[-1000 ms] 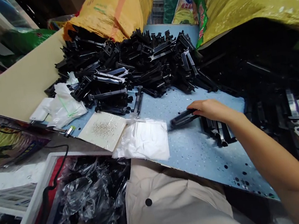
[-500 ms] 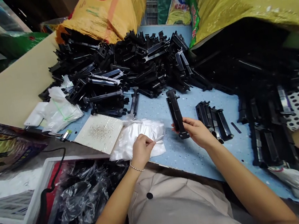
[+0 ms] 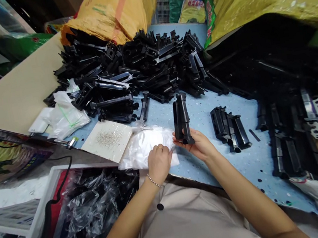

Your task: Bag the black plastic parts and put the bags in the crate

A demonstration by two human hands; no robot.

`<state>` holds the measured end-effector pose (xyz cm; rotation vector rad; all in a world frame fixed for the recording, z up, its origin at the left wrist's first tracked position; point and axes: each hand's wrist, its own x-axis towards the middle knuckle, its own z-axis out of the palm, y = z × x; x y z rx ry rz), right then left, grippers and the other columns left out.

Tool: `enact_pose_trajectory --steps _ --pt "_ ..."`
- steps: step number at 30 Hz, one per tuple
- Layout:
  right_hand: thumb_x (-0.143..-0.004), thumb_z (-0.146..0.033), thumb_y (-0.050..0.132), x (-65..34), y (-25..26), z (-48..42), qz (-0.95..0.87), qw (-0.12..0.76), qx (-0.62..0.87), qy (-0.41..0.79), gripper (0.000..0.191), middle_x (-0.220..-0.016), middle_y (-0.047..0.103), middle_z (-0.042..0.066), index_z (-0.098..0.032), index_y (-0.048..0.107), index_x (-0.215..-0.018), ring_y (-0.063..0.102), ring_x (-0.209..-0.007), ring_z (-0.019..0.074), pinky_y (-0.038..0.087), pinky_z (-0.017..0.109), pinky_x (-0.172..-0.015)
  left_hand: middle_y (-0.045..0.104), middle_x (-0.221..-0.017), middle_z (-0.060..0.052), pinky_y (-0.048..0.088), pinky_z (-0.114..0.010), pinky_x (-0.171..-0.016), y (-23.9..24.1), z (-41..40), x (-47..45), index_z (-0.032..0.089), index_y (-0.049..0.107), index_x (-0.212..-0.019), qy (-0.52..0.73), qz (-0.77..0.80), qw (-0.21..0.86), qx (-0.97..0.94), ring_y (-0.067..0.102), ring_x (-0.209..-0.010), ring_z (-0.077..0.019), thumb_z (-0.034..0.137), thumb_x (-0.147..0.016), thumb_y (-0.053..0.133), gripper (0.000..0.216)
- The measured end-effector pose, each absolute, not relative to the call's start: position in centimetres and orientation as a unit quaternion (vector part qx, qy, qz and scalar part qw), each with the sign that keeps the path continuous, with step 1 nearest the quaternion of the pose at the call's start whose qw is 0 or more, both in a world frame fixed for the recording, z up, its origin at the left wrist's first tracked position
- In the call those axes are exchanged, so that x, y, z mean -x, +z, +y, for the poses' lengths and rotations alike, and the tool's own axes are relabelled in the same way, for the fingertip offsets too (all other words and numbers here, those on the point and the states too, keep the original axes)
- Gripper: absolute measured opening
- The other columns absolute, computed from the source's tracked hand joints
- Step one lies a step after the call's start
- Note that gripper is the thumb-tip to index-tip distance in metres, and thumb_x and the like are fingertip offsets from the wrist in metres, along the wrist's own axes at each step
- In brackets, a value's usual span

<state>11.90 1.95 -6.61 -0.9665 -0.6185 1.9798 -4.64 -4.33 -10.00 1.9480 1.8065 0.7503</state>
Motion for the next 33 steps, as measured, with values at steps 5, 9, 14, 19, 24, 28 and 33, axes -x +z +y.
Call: enact_pose_trajectory --steps 5,9,14,19,24,28,33 --pt "-0.074 -0.038 0.078 -12.8 -6.9 1.4 -0.244 0.411 0.403 0.781 0.026 -0.093 0.075 0.009 -0.016 0.072 -0.086 0.070 -0.080 0.0189 0.059 0.033 -0.079 0.058 -0.074 0.000 0.046 -0.026 -0.067 -9.6 -3.5 6.4 0.018 0.062 -0.070 0.307 0.626 0.367 -0.615 0.058 -0.071 -0.0147 0.014 -0.082 0.061 0.012" --pt "-0.074 -0.036 0.079 -12.7 -7.1 0.9 -0.217 0.418 0.388 0.792 0.023 -0.091 0.075 0.009 -0.016 0.072 -0.083 0.070 -0.078 0.0190 0.058 0.037 -0.084 0.054 -0.067 0.002 0.043 -0.025 -0.063 -9.3 -3.1 7.3 0.018 0.057 -0.060 0.346 0.635 0.420 -0.549 0.055 -0.064 -0.0128 0.024 -0.076 0.068 0.021" --pt "-0.076 -0.036 0.078 -11.5 -7.4 0.8 -0.187 0.411 0.330 0.829 0.022 -0.089 0.074 0.008 -0.016 0.071 -0.083 0.069 -0.078 0.0191 0.054 0.045 -0.093 0.056 -0.069 0.001 0.042 -0.026 -0.067 -9.1 -3.2 6.9 0.019 0.064 -0.064 0.333 0.618 0.424 -0.572 0.057 -0.070 -0.0142 0.022 -0.079 0.060 0.016" --pt "-0.074 -0.030 0.079 -11.0 -8.3 0.5 -0.180 0.405 0.361 0.820 0.020 -0.088 0.074 0.009 -0.014 0.071 -0.082 0.069 -0.078 0.0185 0.053 0.044 -0.091 0.050 -0.066 0.003 0.040 -0.024 -0.063 -9.3 -3.2 7.2 0.018 0.053 -0.057 0.384 0.634 0.421 -0.523 0.051 -0.064 -0.0116 0.018 -0.069 0.070 0.020" --pt "-0.073 -0.032 0.079 -11.1 -9.0 0.1 -0.151 0.416 0.330 0.834 0.020 -0.088 0.074 0.007 -0.016 0.070 -0.082 0.068 -0.079 0.0192 0.051 0.049 -0.095 0.049 -0.066 0.004 0.038 -0.023 -0.062 -9.4 -3.1 7.7 0.018 0.049 -0.058 0.390 0.626 0.428 -0.522 0.048 -0.063 -0.0108 0.020 -0.067 0.073 0.026" --pt "-0.070 -0.031 0.082 -10.8 -8.6 0.1 -0.157 0.439 0.342 0.816 0.021 -0.084 0.073 0.006 -0.017 0.069 -0.078 0.068 -0.077 0.0187 0.051 0.048 -0.095 0.051 -0.068 0.004 0.038 -0.024 -0.062 -9.5 -3.2 7.8 0.018 0.046 -0.058 0.376 0.634 0.419 -0.530 0.049 -0.064 -0.0110 0.018 -0.065 0.074 0.029" --pt "-0.073 -0.033 0.080 -10.6 -8.2 0.3 -0.164 0.424 0.323 0.830 0.021 -0.087 0.073 0.007 -0.017 0.070 -0.083 0.067 -0.076 0.0189 0.053 0.050 -0.092 0.049 -0.067 0.004 0.039 -0.025 -0.062 -9.3 -3.2 7.6 0.018 0.049 -0.057 0.343 0.637 0.396 -0.566 0.050 -0.064 -0.0122 0.019 -0.065 0.075 0.028"
